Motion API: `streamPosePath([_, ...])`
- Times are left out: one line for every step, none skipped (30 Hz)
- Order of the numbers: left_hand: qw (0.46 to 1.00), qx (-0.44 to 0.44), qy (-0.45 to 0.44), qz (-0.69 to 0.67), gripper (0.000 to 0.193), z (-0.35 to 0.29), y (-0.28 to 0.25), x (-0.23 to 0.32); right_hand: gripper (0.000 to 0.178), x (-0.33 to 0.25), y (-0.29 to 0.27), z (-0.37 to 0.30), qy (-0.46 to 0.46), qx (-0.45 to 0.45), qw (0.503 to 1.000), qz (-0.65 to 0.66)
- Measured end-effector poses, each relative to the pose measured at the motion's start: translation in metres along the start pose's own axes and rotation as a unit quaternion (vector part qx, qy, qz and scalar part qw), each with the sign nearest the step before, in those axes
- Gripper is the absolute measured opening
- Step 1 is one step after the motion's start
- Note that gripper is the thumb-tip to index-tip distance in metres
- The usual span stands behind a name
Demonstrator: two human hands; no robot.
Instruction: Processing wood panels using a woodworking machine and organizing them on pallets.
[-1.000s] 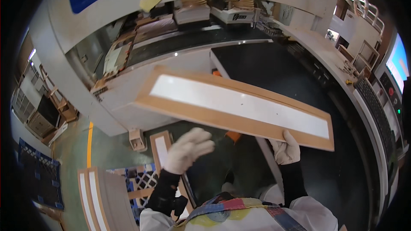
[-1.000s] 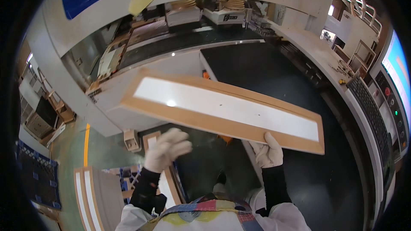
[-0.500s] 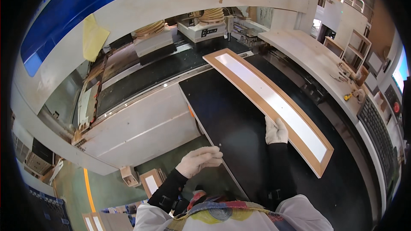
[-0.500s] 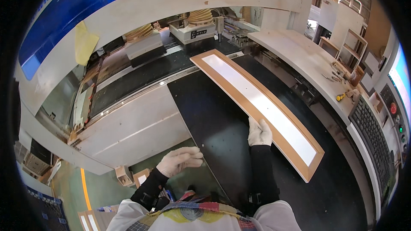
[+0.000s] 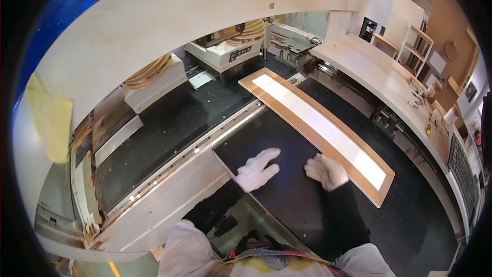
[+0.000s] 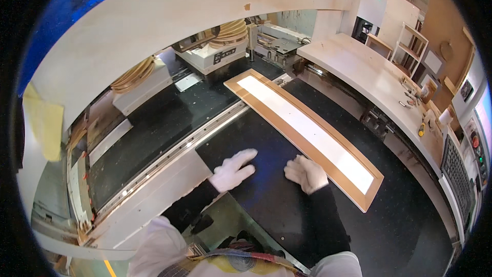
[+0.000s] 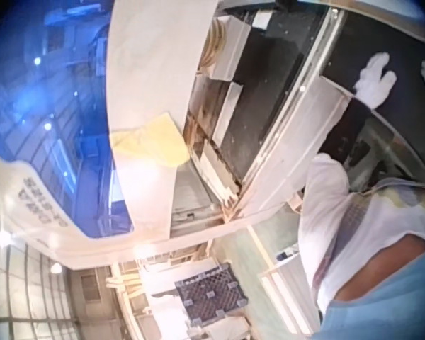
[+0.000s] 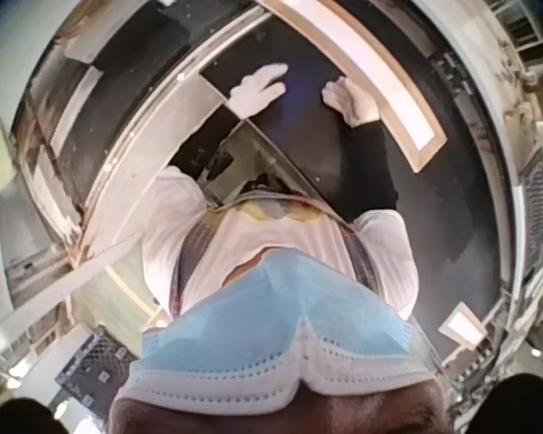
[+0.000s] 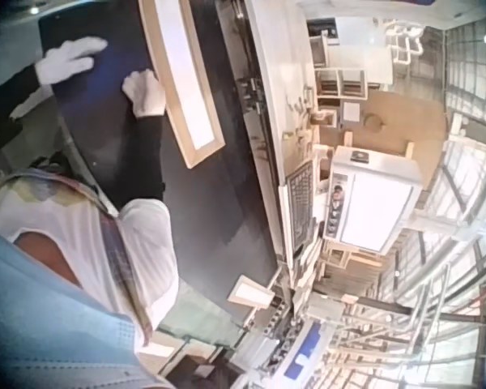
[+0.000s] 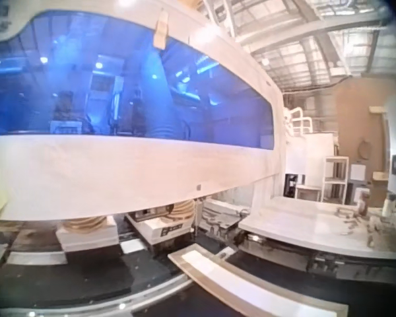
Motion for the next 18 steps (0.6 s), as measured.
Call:
streamPosePath([0.999, -0.021, -0.009, 0.032, 0.051, 0.023, 0.0, 0.01, 0.038, -0.006, -0.004, -0.016, -0.09, 0.022, 0.99, -0.109])
streamPosePath([0.995, -0.009, 0.057, 0.075, 0.052, 0.041, -0.001, 0.001, 0.04, -0.006, -0.004, -0.029, -0.173, 0.029, 0.96, -0.217])
streamPosePath([0.982, -0.011, 0.083, 0.168, 0.053, 0.062, 0.005, -0.009, 0.042, -0.014, -0.008, -0.045, -0.299, 0.14, 0.791, -0.514])
streamPosePath([0.96, -0.015, 0.121, 0.251, 0.055, 0.089, 0.021, -0.011, 0.045, -0.01, -0.033, -0.052, -0.321, 0.224, 0.748, -0.536])
streamPosePath([0.957, -0.022, 0.098, 0.272, 0.057, 0.108, 0.031, -0.019, 0.048, -0.011, -0.047, -0.06, -0.357, 0.254, 0.628, -0.643])
streamPosePath([0.951, -0.025, 0.06, 0.302, 0.058, 0.119, 0.032, -0.032, 0.051, -0.002, -0.061, -0.055, -0.273, 0.288, 0.574, -0.717])
streamPosePath([0.936, -0.028, 0.053, 0.347, 0.059, 0.133, 0.039, -0.036, 0.051, 0.008, -0.08, -0.057, -0.27, 0.288, 0.54, -0.744])
streamPosePath([0.937, -0.023, 0.055, 0.343, 0.059, 0.144, 0.045, -0.04, 0.051, 0.016, -0.099, -0.051, -0.267, 0.286, 0.505, -0.769])
streamPosePath([0.936, -0.019, 0.057, 0.347, 0.058, 0.152, 0.05, -0.039, 0.051, 0.013, -0.102, -0.044, -0.265, 0.29, 0.501, -0.771])
streamPosePath([0.934, -0.015, 0.058, 0.353, 0.057, 0.16, 0.054, -0.038, 0.05, 0.011, -0.105, -0.036, -0.242, 0.307, 0.489, -0.78])
streamPosePath([0.938, -0.006, 0.059, 0.342, 0.057, 0.172, 0.058, -0.039, 0.049, 0.008, -0.109, -0.028, -0.218, 0.323, 0.476, -0.788])
streamPosePath([0.94, 0.004, 0.058, 0.336, 0.056, 0.186, 0.057, -0.043, 0.049, 0.003, -0.109, -0.015, -0.219, 0.321, 0.477, -0.788])
streamPosePath([0.939, 0.002, 0.044, 0.342, 0.056, 0.2, 0.055, -0.043, 0.047, -0.008, -0.109, -0.001, -0.221, 0.312, 0.49, -0.783])
streamPosePath([0.937, 0.015, 0.029, 0.347, 0.056, 0.214, 0.056, -0.043, 0.046, -0.02, -0.108, 0.011, -0.223, 0.305, 0.503, -0.777])
streamPosePath([0.927, 0.026, 0.032, 0.372, 0.056, 0.226, 0.056, -0.043, 0.045, -0.03, -0.106, 0.022, -0.238, 0.303, 0.504, -0.773])
streamPosePath([0.916, 0.036, 0.034, 0.398, 0.056, 0.24, 0.059, -0.048, 0.044, -0.037, -0.105, 0.033, -0.252, 0.299, 0.508, -0.768])
streamPosePath([0.922, 0.012, 0.023, 0.386, 0.057, 0.252, 0.059, -0.052, 0.043, -0.042, -0.108, 0.043, -0.254, 0.307, 0.497, -0.771])
streamPosePath([0.922, 0.009, 0.025, 0.387, 0.057, 0.262, 0.061, -0.055, 0.043, -0.046, -0.113, 0.051, -0.255, 0.316, 0.487, -0.773])
Point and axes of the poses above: each hand's wrist, its own z-axis towards the middle knuckle, its own y-axis out of the palm, x = y × z, the point moved 1 cm from there along z, towards the middle knuckle, and after that the axes turned 2 degrees about -y, right-handed, at the moved point
